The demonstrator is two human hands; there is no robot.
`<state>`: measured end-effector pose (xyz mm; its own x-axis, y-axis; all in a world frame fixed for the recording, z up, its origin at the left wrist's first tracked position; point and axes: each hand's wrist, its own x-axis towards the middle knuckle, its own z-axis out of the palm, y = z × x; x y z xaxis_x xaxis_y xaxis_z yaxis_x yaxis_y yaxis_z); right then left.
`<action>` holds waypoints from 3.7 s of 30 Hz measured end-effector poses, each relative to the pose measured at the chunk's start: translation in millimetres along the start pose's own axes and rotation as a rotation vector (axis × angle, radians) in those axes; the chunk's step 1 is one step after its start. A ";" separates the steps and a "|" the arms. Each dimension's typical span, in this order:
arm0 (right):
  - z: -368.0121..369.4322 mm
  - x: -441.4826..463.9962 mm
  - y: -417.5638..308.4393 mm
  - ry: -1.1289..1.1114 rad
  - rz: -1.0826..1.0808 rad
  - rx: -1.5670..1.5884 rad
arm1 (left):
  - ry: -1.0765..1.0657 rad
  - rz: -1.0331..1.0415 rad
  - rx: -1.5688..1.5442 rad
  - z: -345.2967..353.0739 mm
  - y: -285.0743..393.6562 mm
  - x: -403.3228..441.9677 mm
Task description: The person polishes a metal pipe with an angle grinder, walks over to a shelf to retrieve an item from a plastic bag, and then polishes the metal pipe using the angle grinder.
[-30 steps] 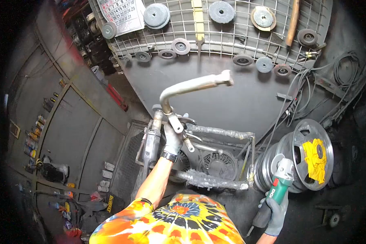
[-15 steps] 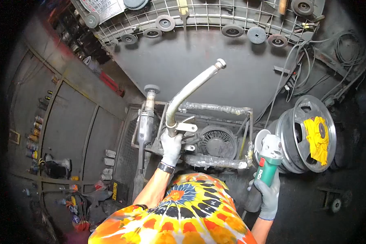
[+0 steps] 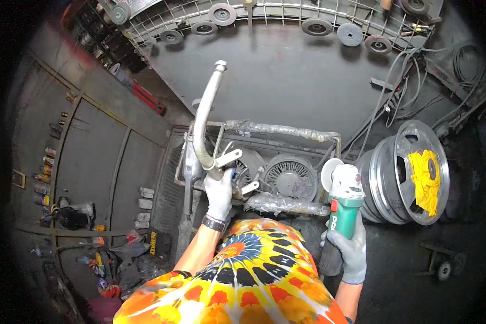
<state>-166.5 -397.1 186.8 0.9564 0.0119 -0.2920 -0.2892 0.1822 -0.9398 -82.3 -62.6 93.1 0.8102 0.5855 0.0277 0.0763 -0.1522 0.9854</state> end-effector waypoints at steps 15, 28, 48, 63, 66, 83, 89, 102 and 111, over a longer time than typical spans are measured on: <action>121.7 -29.0 -63.9 -0.091 0.094 -0.271 | -0.519 -0.047 -0.109 -33.4 -17.0 -16.2; 157.1 -63.4 -90.1 -0.105 0.014 -0.755 | -0.646 0.341 0.052 -40.5 -29.4 -20.4; 149.8 -48.2 -97.3 -0.303 0.107 -0.717 | -0.754 0.223 -0.036 -28.7 -8.2 -10.1; 134.1 -35.9 -104.2 -0.285 -0.042 -0.940 | -0.717 0.305 -0.027 -28.3 -5.6 -11.6; 137.3 -32.6 -107.1 -0.301 0.004 -0.890 | -0.736 0.295 -0.032 -29.6 -5.0 -11.5; 125.9 -20.5 -99.7 -0.441 -0.017 -0.912 | -0.886 0.298 0.000 -34.1 -3.1 9.2; 127.7 -17.8 -104.5 -0.492 -0.036 -0.880 | -0.877 0.375 -0.017 -35.8 -6.8 13.8; 133.6 -32.4 -107.3 -0.295 -0.013 -0.834 | -0.734 0.254 0.080 -26.7 -2.2 9.5; 143.1 -39.6 -102.3 -0.276 0.050 -0.771 | -0.721 0.160 0.022 -16.2 5.1 6.4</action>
<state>-168.8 -275.5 319.9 0.8881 0.2623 -0.3774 -0.1832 -0.5510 -0.8141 -86.2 -46.8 100.9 0.9925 -0.1130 0.0461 -0.0694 -0.2119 0.9748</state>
